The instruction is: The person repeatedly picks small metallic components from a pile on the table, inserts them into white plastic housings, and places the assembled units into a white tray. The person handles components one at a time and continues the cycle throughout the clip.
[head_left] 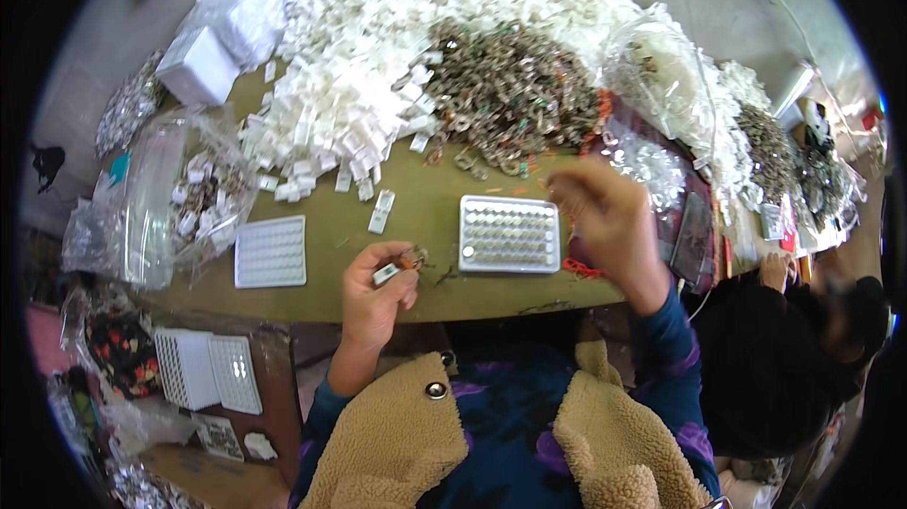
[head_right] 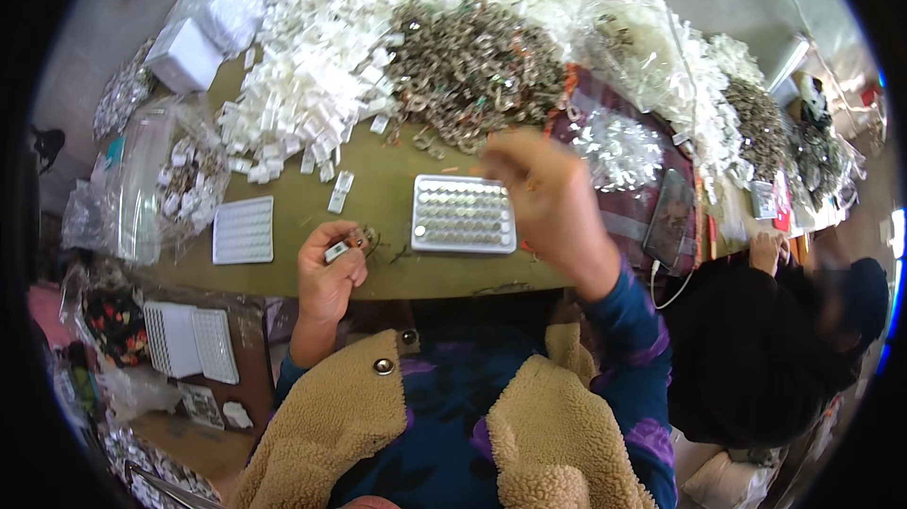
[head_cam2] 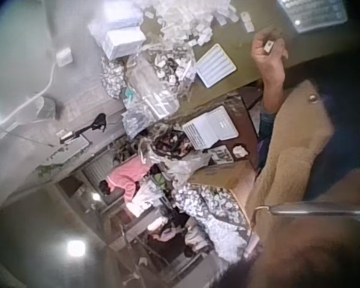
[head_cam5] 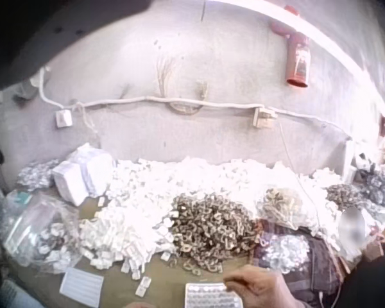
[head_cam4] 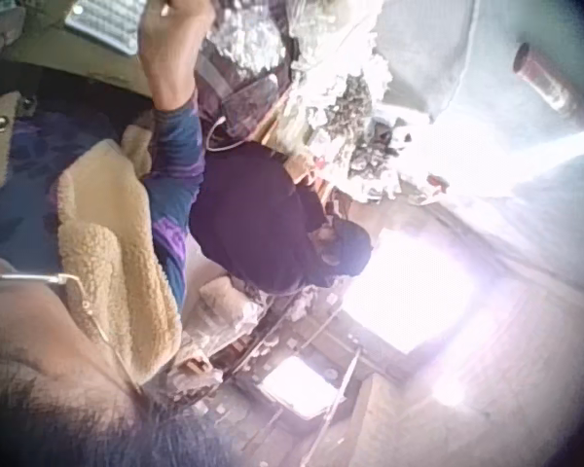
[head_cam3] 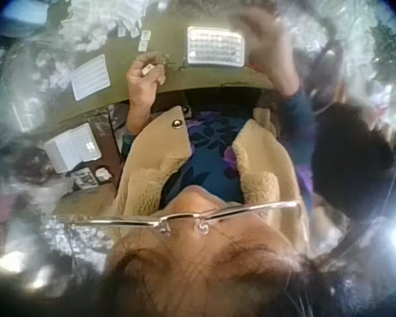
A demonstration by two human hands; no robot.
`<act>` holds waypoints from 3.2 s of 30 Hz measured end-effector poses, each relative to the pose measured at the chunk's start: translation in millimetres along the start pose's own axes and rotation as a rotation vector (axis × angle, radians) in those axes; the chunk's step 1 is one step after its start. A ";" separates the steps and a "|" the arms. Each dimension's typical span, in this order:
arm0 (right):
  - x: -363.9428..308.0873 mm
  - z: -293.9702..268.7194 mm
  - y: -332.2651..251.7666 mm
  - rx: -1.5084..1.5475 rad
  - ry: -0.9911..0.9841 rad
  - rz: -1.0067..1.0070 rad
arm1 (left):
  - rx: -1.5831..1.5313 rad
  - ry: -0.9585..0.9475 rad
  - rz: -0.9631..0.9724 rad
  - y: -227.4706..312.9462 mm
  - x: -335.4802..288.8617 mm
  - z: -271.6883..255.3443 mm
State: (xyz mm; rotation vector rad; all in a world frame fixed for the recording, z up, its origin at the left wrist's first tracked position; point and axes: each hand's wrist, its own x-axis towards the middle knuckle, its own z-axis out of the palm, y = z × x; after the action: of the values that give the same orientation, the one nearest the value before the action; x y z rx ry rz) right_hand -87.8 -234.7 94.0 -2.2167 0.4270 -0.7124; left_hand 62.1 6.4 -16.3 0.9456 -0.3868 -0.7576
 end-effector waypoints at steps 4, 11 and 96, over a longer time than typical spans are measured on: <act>-38.8 63.2 -29.5 0.198 -0.119 -0.106 | -0.225 -0.158 -0.107 4.5 -9.5 10.7; -48.3 79.7 -35.3 0.172 -0.029 -0.282 | -0.329 -0.231 -0.229 10.3 -19.1 16.8; -100.5 50.1 18.4 1.181 -0.145 -0.014 | 0.169 -0.193 -0.365 -7.8 -13.6 76.4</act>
State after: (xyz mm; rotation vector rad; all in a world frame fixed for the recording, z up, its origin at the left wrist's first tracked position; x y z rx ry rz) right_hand -138.0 -168.5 16.3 -1.1310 -0.1030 -0.5713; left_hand 3.6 -31.0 19.1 1.1218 -0.4577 -1.1686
